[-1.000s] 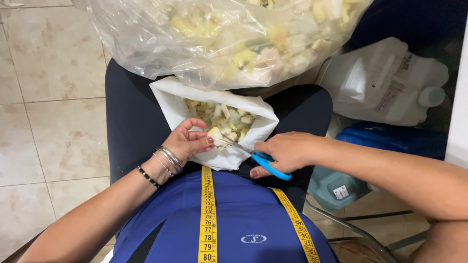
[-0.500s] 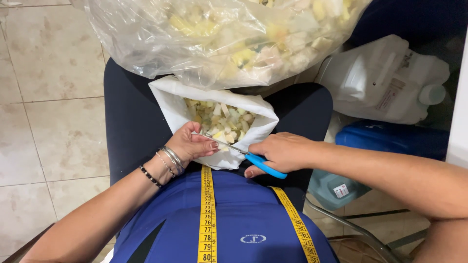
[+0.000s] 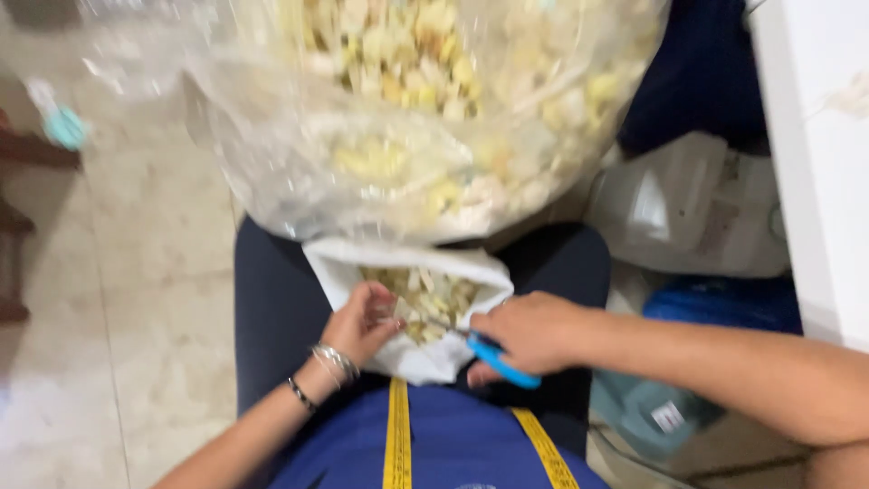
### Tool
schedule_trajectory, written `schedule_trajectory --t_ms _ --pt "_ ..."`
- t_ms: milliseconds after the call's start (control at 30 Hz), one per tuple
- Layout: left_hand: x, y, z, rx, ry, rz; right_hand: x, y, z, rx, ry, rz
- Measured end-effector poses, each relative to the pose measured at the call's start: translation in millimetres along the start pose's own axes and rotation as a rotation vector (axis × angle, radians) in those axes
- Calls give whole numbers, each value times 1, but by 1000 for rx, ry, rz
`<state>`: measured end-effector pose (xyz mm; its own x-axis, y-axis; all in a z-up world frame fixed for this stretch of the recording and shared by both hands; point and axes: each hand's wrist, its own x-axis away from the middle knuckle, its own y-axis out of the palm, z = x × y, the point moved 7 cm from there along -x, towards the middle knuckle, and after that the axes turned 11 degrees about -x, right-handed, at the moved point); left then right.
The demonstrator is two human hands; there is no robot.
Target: The person sits on the floor and uses blue scissors to cut small pieces of yellow and white foam from a large plastic bag into a white paper bag held on their lap.
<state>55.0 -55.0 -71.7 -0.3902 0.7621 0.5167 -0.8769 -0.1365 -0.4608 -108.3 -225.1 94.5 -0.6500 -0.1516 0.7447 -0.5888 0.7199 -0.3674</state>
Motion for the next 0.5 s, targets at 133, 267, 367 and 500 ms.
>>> schedule_trajectory --t_ms 133,267,367,500 --pt "11 -66 114 -245 328 172 20 -22 -34 24 -374 316" --pt "1 -124 221 -294 681 393 54 -38 -61 -10 -792 553" --pt "-55 -152 274 -479 695 447 56 -34 -56 -22 -849 588" --pt "-188 -168 284 -722 476 442 52 -41 -48 -108 -768 563"
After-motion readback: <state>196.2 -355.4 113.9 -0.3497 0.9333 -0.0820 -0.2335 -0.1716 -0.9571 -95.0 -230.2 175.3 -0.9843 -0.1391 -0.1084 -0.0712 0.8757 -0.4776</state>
